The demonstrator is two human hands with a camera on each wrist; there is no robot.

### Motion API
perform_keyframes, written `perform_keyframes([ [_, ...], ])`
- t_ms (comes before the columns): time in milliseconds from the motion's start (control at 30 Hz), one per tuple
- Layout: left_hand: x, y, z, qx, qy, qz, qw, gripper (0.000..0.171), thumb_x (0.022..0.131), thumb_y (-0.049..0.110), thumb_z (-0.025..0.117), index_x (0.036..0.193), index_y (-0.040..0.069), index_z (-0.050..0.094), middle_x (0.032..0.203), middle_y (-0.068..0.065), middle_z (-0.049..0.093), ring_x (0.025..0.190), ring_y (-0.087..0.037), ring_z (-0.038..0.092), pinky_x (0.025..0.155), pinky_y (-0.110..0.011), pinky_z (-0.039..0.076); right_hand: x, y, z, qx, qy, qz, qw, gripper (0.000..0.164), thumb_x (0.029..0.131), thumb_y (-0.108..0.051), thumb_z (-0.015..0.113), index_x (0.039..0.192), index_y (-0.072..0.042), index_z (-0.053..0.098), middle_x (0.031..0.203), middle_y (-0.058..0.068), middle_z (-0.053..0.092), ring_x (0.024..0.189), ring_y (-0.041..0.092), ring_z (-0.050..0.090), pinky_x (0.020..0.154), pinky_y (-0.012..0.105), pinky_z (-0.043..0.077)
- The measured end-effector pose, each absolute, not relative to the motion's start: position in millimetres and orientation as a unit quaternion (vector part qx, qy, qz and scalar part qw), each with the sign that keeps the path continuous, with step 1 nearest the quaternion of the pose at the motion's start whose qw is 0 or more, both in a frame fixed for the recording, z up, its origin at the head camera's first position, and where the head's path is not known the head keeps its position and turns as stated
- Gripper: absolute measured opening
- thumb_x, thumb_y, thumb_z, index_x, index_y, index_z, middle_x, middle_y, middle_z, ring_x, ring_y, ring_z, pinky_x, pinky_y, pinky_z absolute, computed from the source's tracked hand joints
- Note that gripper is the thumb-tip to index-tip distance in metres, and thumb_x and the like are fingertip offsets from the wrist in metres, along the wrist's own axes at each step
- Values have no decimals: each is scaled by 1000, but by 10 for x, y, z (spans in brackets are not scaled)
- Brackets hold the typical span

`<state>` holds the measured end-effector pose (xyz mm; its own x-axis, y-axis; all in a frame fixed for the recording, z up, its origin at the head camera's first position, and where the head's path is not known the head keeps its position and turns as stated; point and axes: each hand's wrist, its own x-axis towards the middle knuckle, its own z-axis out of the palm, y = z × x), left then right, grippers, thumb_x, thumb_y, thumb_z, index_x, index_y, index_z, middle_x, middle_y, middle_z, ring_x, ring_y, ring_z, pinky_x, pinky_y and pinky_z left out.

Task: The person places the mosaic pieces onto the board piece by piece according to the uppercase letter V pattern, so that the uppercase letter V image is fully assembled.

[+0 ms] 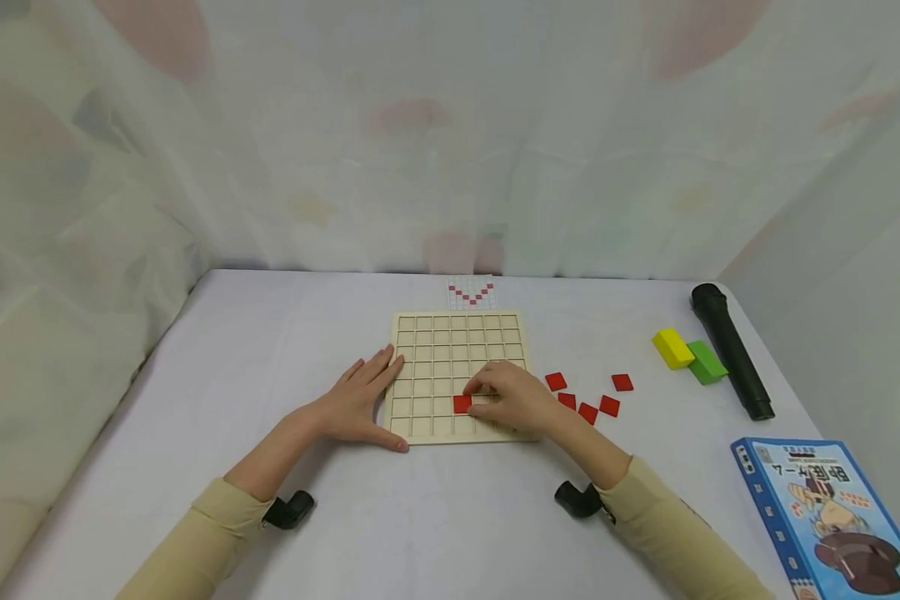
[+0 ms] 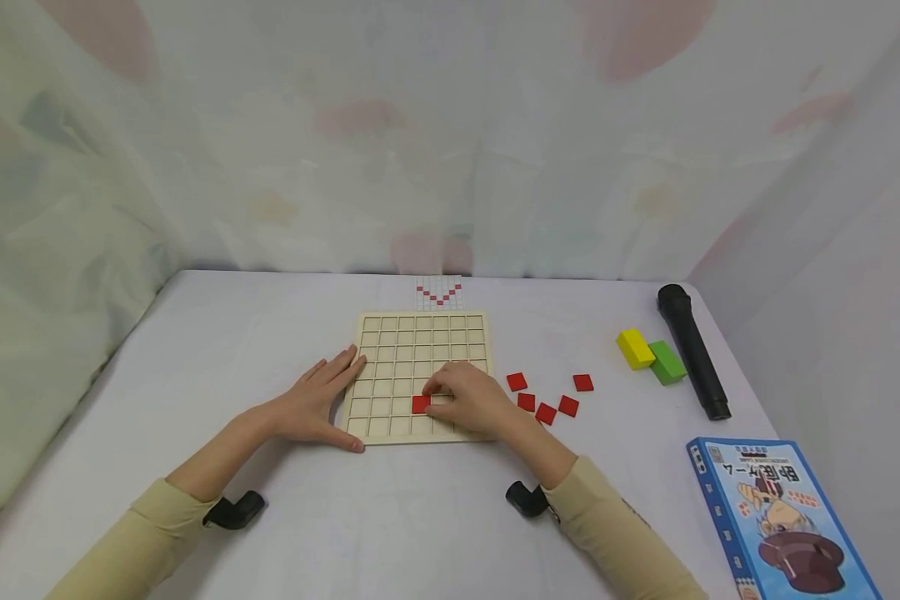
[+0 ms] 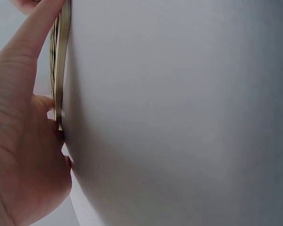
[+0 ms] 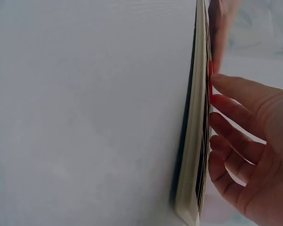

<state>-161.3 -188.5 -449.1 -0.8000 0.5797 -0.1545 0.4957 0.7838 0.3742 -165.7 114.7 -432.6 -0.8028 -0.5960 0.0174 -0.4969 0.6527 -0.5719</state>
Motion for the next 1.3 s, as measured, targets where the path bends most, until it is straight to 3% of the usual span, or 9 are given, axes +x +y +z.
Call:
perform_keyframes([
  [133, -1615, -1887, -4498, 287, 936, 157, 130, 138, 61, 84, 66, 157, 5, 6, 162, -15, -3, 149, -27, -1, 118, -50, 4, -1656, 1233, -4294, -281, 903, -313, 87, 24, 88, -29, 74, 108, -17, 71, 102, -8, 63, 89, 11, 54, 80, 31, 49],
  [400, -1615, -1881, -4487, 285, 936, 165, 127, 137, 60, 83, 68, 157, 6, 8, 162, -15, -3, 149, -28, -1, 117, -51, 4, -1733, 1720, -4261, -256, 907, -333, 29, 14, 91, -15, 69, 103, -10, 73, 98, -4, 67, 84, 13, 57, 73, 31, 50],
  [700, -1616, -1893, -4490, 284, 935, 168, 129, 137, 61, 81, 69, 157, 5, 8, 162, -15, -2, 149, -27, 0, 117, -51, 4, -1757, 2280, -4277, -195, 927, -313, 64, 23, 90, -8, 67, 113, -7, 70, 109, 6, 65, 92, 23, 57, 74, 34, 51],
  [1300, -1626, -1907, -4486, 283, 934, 179, 124, 130, 66, 80, 67, 156, 4, 12, 162, -16, 3, 149, -29, 6, 117, -52, 10, -1774, 2330, -4329, -158, 943, -287, 57, 25, 85, -17, 75, 107, -8, 70, 104, 7, 62, 92, 24, 54, 76, 36, 50],
])
